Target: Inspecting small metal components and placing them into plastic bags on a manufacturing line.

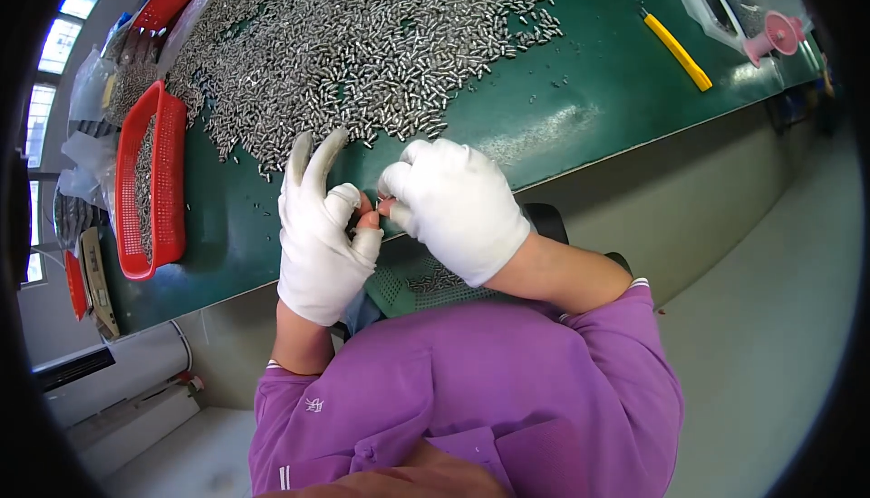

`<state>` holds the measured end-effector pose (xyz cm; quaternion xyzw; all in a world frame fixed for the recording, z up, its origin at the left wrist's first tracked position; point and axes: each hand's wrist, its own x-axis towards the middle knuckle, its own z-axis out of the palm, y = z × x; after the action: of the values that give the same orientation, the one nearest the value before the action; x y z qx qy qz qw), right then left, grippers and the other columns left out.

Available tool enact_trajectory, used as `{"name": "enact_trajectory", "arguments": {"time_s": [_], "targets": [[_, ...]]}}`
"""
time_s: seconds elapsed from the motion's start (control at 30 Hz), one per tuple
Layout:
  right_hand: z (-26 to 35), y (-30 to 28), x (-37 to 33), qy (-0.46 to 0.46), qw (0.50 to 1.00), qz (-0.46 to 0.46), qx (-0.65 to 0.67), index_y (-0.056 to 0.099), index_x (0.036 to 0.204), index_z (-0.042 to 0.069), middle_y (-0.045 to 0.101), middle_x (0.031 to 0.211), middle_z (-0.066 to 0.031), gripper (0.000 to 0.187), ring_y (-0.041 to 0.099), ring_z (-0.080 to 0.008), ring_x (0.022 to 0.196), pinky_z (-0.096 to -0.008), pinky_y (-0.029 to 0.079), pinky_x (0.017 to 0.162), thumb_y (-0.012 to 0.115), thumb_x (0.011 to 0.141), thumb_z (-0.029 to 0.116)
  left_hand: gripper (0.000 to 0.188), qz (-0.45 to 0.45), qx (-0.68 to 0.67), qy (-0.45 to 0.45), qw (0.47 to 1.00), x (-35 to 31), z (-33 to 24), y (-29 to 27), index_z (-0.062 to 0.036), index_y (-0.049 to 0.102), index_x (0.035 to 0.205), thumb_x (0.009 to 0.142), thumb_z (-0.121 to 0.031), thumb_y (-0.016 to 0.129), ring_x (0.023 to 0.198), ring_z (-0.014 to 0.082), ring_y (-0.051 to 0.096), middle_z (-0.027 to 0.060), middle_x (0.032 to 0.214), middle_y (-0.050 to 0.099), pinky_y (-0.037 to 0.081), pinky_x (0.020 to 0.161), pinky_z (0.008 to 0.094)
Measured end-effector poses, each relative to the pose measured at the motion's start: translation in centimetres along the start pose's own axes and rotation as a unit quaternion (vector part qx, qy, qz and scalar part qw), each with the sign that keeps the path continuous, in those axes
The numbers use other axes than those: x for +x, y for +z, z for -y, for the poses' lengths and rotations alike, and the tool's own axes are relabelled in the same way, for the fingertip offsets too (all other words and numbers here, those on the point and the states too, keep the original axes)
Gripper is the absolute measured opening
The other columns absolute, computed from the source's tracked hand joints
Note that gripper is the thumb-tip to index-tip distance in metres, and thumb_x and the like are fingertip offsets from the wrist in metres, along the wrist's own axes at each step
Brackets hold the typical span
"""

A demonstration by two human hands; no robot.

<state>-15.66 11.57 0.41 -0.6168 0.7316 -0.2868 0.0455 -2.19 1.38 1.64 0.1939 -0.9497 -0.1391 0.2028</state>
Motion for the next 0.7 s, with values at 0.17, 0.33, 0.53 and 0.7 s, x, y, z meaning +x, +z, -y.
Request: {"name": "enact_trajectory", "arguments": {"time_s": [0.17, 0.33, 0.53, 0.7], "targets": [[-0.2, 0.3, 0.0, 0.007, 1.0, -0.02, 0.023, 0.064, 0.079, 0.014, 0.056, 0.077, -0.0039, 0.013, 0.056, -0.0266, 0.075, -0.0381, 0.046, 0.066, 0.07, 0.07, 0.02, 0.023, 0.01, -0.026, -0.002, 1.0, -0.6, 0.5, 0.3, -0.0073, 0.046, 0.081, 0.067, -0.003, 0.064, 0.124, 0.0476, 0.036, 0.0191, 0.134, 0.043, 0.035, 0.097, 0.0508], [-0.2, 0.0, 0.1, -0.008, 1.0, 0.005, 0.018, 0.062, 0.076, 0.011, 0.056, 0.077, -0.0059, 0.012, 0.058, -0.025, 0.075, -0.0376, 0.048, 0.066, 0.066, 0.074, 0.022, 0.018, -0.022, -0.044, -0.025, 0.998, -0.9, 0.8, 0.7, -0.0055, 0.054, 0.081, 0.066, -0.005, 0.065, 0.122, 0.0481, 0.035, 0.0195, 0.132, 0.043, 0.033, 0.098, 0.0544], [0.2, 0.2, 0.2, -0.009, 1.0, -0.012, 0.014, 0.062, 0.076, 0.012, 0.055, 0.076, -0.0052, 0.012, 0.057, -0.0241, 0.074, -0.037, 0.047, 0.065, 0.067, 0.073, 0.022, 0.018, -0.043, -0.039, -0.039, 0.998, -1.0, 1.0, 0.9, -0.0066, 0.055, 0.081, 0.067, -0.006, 0.067, 0.123, 0.0475, 0.034, 0.0183, 0.132, 0.043, 0.031, 0.1, 0.054], [0.5, 0.5, 0.3, 0.003, 1.0, -0.02, 0.005, 0.06, 0.074, 0.012, 0.055, 0.075, -0.0049, 0.012, 0.057, -0.0238, 0.074, -0.0366, 0.047, 0.065, 0.067, 0.072, 0.022, 0.019, -0.045, -0.028, -0.044, 0.998, -1.1, 1.1, 1.2, -0.007, 0.055, 0.08, 0.066, -0.007, 0.069, 0.123, 0.0462, 0.034, 0.0163, 0.132, 0.044, 0.031, 0.1, 0.0539]]}}
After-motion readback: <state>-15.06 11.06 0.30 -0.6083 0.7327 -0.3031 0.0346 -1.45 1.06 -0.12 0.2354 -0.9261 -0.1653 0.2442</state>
